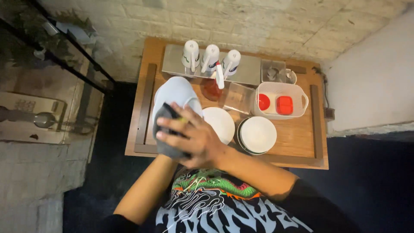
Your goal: Cleaning and wiping bowls and plates with a spray bottle and cloth.
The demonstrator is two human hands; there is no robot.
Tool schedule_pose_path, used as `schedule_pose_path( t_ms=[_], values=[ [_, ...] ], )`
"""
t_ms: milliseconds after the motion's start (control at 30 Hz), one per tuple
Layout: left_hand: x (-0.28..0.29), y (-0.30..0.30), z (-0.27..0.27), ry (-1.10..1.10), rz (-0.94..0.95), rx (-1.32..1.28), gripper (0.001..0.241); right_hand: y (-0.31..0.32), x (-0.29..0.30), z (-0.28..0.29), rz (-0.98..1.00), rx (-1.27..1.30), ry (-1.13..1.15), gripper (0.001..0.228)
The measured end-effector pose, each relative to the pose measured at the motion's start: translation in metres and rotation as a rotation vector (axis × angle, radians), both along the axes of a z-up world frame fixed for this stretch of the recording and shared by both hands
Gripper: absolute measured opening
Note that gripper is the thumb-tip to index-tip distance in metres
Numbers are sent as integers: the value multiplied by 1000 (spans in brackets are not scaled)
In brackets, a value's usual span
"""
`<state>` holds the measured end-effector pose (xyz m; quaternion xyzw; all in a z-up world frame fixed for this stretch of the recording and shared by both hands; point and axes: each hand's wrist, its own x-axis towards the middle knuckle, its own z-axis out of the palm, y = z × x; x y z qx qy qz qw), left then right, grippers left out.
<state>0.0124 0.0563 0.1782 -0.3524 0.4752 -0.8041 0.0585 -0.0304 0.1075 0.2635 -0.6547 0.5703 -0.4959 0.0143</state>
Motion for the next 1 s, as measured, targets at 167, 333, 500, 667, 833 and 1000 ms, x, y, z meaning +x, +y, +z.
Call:
schedule_pose_path(
  t_ms=[167,333,500,667,833,1000],
  values=[
    [19,-12,64,1495,-1181,1329,58,-9,-34,-22,-100,3,27,41],
    [33,-9,60,1446,-1738,1980,62,-28,-81,-57,-59,152,-534,29],
    [23,1,64,1441,-1694,1961,64,-2,-46,-89,-74,220,-972,44],
    [28,23,62,1478,-1573,1934,66,40,-7,-70,-71,80,-871,47],
    [8,44,65,1463,-1543,1926,68,56,-39,-70,-69,52,-818,41],
    [0,79,51,1491,-1449,1927,71,76,-80,-46,-53,80,-750,31]
  ],
)
